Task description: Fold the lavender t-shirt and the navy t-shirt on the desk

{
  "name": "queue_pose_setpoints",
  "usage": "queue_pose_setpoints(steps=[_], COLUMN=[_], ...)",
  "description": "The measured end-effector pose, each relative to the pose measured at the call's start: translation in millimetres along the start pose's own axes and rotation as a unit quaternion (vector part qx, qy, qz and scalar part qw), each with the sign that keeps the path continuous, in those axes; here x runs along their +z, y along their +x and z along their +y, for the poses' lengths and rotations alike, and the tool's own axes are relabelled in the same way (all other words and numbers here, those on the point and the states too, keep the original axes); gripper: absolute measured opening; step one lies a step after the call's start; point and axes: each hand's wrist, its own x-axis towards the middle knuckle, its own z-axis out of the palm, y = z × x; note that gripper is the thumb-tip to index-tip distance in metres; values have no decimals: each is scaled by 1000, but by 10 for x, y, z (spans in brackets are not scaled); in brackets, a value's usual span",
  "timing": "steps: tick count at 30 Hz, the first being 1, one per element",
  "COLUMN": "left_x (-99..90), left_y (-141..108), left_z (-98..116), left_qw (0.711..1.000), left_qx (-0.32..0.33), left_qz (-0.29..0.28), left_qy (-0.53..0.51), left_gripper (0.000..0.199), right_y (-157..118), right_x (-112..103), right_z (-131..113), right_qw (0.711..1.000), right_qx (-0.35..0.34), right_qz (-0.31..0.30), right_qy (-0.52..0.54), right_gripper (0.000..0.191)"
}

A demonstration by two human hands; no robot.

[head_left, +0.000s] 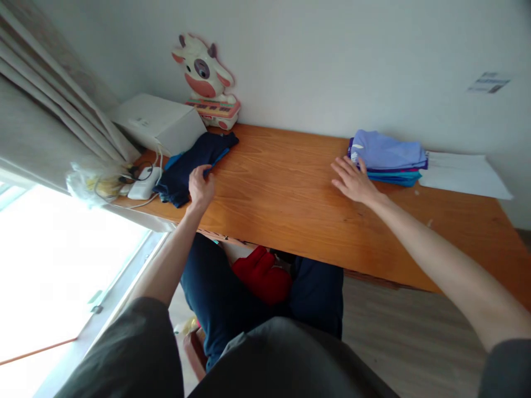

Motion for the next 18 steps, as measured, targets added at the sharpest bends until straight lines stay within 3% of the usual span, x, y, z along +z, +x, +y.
queue_pose_setpoints(steps=[2,4,7,11,18], left_x=[-101,-132,-135,-159,-146], left_y=[158,193,172,172,74], left_z=[-203,-336,-456,-543,-563], left_qw=[994,981,969,971,987], left_qx=[-43,-77,-78,-53,-51], left_qz=[-34,-74,-113,-118,-57], left_qy=[99,165,204,202,142], left_gripper=[71,87,84,73,64], right_y=[-54,-80,-97,-113,-119], right_x=[251,486,700,721,570], right_z=[-283,-458,-530,-498,-628], right_qw=[999,998,996,995,991], right_qx=[-20,2,49,59,80], right_qz=[-28,-45,-38,-23,-19], right_qy=[25,45,60,71,106], right_gripper=[75,75,79,79,77])
